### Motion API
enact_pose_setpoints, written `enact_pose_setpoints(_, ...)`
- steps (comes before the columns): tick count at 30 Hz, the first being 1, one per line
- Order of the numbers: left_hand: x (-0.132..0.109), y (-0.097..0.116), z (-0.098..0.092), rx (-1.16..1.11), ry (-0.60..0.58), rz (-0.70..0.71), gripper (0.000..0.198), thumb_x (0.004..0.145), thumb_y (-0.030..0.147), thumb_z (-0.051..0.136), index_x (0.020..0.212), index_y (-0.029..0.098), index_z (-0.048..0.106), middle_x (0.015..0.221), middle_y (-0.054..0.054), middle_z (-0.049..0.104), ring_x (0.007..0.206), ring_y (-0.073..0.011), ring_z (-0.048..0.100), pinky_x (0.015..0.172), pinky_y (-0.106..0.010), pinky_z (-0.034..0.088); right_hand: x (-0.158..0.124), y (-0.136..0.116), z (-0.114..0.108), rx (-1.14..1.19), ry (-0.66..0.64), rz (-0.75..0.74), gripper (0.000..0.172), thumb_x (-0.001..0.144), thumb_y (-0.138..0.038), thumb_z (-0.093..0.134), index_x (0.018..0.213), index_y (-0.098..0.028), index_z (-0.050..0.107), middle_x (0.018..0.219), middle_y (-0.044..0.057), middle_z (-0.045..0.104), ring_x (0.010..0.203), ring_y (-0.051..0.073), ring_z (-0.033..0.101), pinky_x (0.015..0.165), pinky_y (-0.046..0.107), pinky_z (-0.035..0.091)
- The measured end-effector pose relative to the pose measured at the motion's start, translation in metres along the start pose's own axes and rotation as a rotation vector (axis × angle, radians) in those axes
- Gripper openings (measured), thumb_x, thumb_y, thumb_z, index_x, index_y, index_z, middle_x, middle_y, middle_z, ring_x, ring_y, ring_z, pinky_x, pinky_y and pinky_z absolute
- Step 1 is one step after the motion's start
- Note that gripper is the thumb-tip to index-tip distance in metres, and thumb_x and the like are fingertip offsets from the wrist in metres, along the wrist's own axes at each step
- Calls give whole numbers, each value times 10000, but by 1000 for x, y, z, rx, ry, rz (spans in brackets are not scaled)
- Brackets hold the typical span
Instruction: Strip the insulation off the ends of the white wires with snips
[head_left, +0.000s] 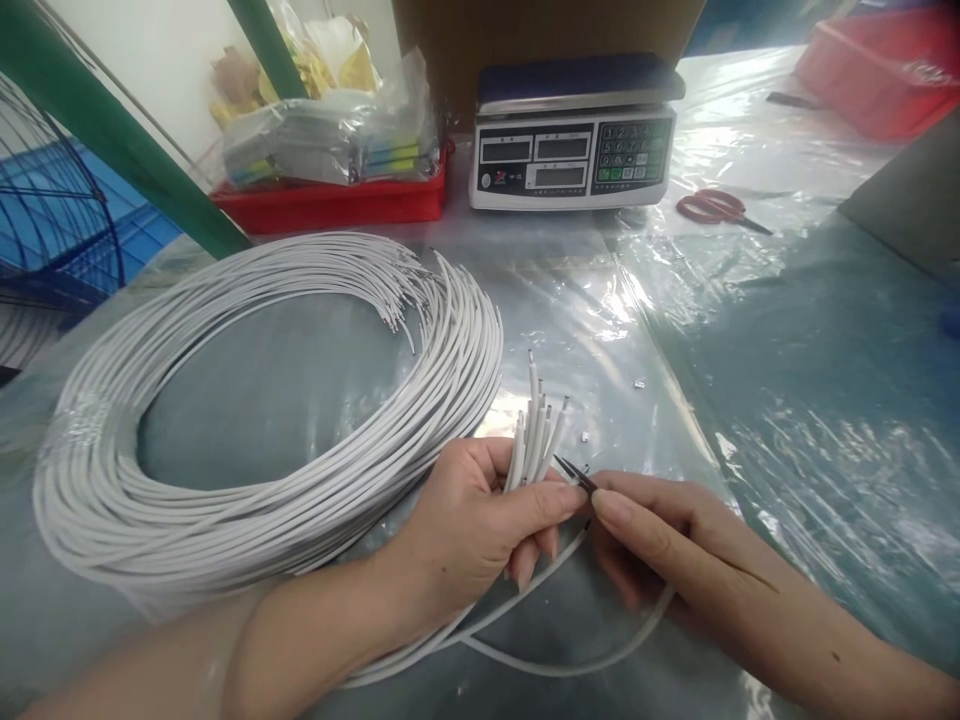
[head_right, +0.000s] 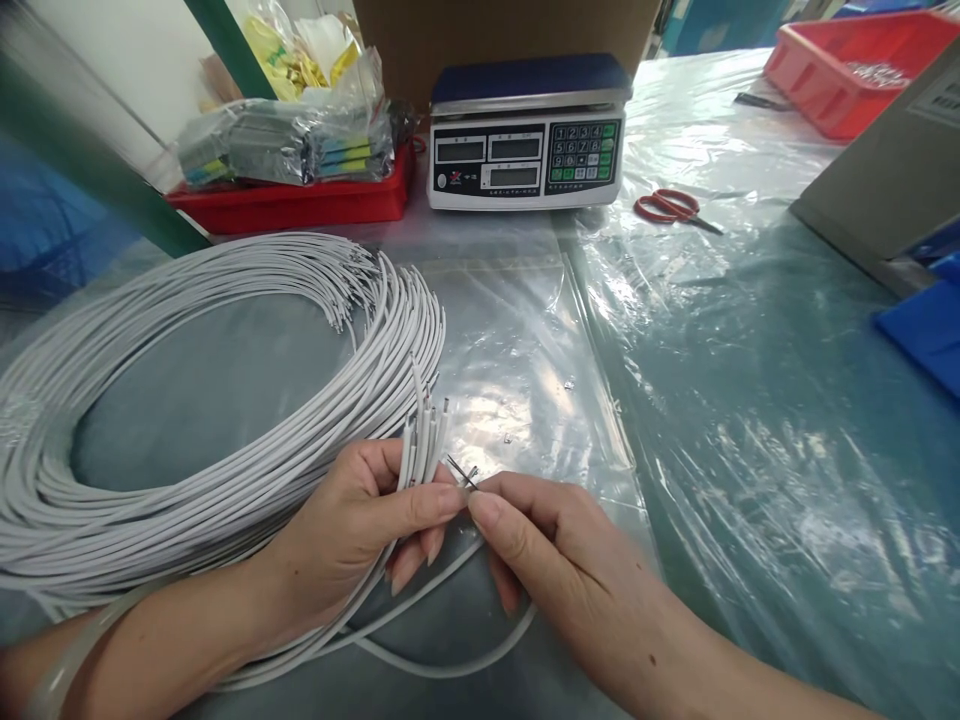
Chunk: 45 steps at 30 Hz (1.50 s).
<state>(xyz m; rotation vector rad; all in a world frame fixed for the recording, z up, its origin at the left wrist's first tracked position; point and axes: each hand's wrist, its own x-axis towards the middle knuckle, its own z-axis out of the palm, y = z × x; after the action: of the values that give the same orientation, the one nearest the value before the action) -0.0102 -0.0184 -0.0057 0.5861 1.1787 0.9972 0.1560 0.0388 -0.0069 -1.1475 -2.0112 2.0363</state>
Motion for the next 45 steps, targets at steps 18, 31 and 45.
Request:
enact_pose_setpoints(18, -1, 3, 2, 5, 12, -27, 238, 753, 245, 671, 581, 134, 551, 444, 36, 502, 327, -29, 400, 356, -139, 310, -3, -4, -3, 118, -54, 29, 550, 945, -549, 335, 541, -194, 447, 523, -47, 395, 466, 100, 308, 454, 283, 189)
enact_pose_setpoints(31, -1, 2, 3, 9, 26, -25, 236, 753, 232, 672, 579, 138, 544, 443, 37, 503, 327, -32, 405, 346, -134, 304, -2, -2, -2, 117, -36, 35, 475, 957, -442, 387, 568, -187, 478, 539, -50, 399, 488, 100, 326, 451, 265, 201)
enact_pose_setpoints(45, -3, 3, 0, -19, 35, -11, 227, 750, 243, 686, 588, 132, 572, 442, 33, 510, 327, -31, 402, 354, -141, 301, -1, 0, -1, 38, -17, 26, 441, 943, -480, 407, 604, -203, 455, 548, -55, 399, 489, 102, 340, 441, 248, 239)
